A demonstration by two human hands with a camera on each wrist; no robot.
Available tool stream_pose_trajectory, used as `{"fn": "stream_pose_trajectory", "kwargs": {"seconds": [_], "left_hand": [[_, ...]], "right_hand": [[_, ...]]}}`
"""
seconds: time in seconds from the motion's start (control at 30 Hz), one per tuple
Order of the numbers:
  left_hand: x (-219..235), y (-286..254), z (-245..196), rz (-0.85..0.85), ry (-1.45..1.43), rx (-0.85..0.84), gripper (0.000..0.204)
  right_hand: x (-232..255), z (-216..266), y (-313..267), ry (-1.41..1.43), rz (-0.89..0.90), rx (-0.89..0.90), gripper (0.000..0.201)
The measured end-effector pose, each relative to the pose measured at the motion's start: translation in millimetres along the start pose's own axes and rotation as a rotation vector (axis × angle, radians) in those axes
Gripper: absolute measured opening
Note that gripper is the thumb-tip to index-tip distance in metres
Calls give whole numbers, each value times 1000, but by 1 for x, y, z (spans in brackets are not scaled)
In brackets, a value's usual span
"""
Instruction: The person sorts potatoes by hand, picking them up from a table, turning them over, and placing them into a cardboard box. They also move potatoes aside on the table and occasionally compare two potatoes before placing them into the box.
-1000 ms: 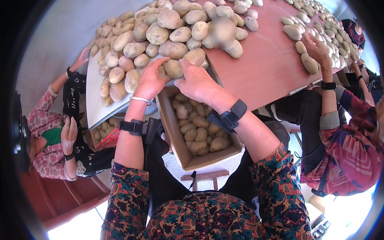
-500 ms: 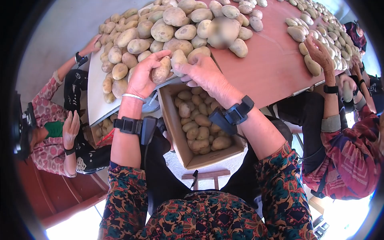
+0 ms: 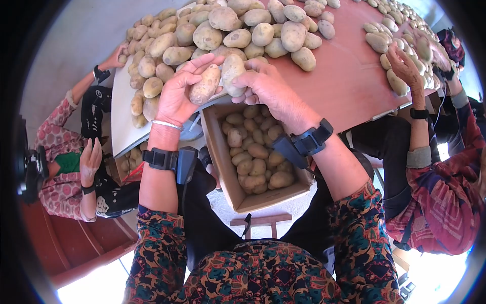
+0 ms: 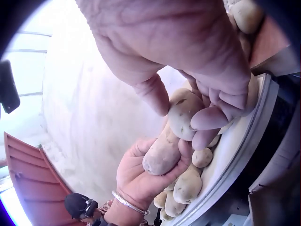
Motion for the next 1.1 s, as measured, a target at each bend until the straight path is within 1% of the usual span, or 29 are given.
{"fn": "stream_pose_trajectory", "kwargs": {"seconds": [0.03, 0.07, 0.13, 0.17, 0.2, 0.23, 0.27, 0.33, 0.4, 0.47, 0.5, 0.53, 0.57, 0.6, 0.63, 0.67, 0.7, 0.73, 0.77, 0.8, 0.83, 0.87, 0.93, 0.97, 1.03, 1.07, 1.1], "left_hand": [[-1, 0, 0, -4, 21, 7, 54], [-2, -1, 2, -7, 42, 15, 54], [2, 2, 4, 6, 63, 33, 54], [3, 3, 7, 25, 89, 40, 55], [1, 3, 10, 26, 83, 47, 55], [3, 2, 12, -8, 120, 45, 55], [5, 1, 12, -42, 159, 42, 57], [1, 0, 13, -42, 195, 29, 58], [-3, 0, 14, -39, 229, 17, 59], [-8, 0, 14, -11, 357, 13, 54], [-9, 0, 14, -10, 354, 19, 54], [-11, 0, 15, -3, 452, 28, 52], [-12, -1, 17, 4, 547, 41, 49], [-15, -3, 18, 7, 541, 51, 49], [-14, -5, 27, 8, 710, 174, 49], [-11, -8, 35, 12, 878, 291, 48], [-8, -9, 42, 8, 987, 273, 39], [0, -9, 52, 14, 984, 268, 39], [8, -9, 58, 43, 1120, 208, 35], [9, -5, 56, 76, 1255, 147, 31], [3, -5, 47, 68, 1404, 54, 26], [0, -3, 43, 85, 1397, 28, 26], [2, 3, 29, -82, 1439, -14, 24], [-4, 7, 29, -65, 1432, -35, 24], [-3, 10, 12, -330, 1368, -82, 27], [-9, 12, 11, -318, 1363, -95, 27], [-17, 13, 7, -334, 1402, -167, 32]], "right_hand": [[0, -1, 0, 1, 34, -7, 49], [1, -2, 0, 2, 32, -12, 49], [3, 2, -3, 125, 65, 4, 43], [6, 5, -6, 126, 58, -3, 43], [5, 9, -10, 178, 99, -11, 41], [4, 11, -12, 229, 140, -16, 40], [8, 10, -11, 230, 136, -19, 40], [6, 8, -11, 264, 239, -34, 56], [7, 7, -12, 237, 225, -35, 55], [5, 8, -16, 212, 211, -37, 55], [5, 12, -21, 144, 143, -48, 50], [7, 12, -23, 76, 75, -62, 45], [7, 8, -24, 81, 70, -75, 45], [9, 6, -23, 23, 57, -78, 46], [11, 4, -22, -37, 42, -78, 46], [13, 3, -22, -40, 36, -79, 46], [13, 1, -21, -92, 47, -78, 47], [13, -1, -19, -143, 59, -78, 48], [11, -3, -19, -147, 54, -76, 48], [12, -3, -17, -153, 31, -72, 48], [15, -1, -17, -169, -1, -57, 48], [15, 4, -19, -215, -20, -35, 46], [18, 1, -17, -296, -31, -63, 48], [20, -4, -12, -362, -23, -47, 49], [19, -3, -11, -470, -12, -21, 51], [21, -2, -13, -476, -28, -16, 51], [19, 1, -17, -570, -27, -55, 50]]}}
Point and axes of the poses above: each hand's wrist, its own y-axis towards the middle knuckle, its own x-axis out of the back of the hand, z = x × y, the point moved 8 cm from there along y, towards the middle knuckle, and after that the axes turned 2 degrees about -x, right-handed, at the moved point
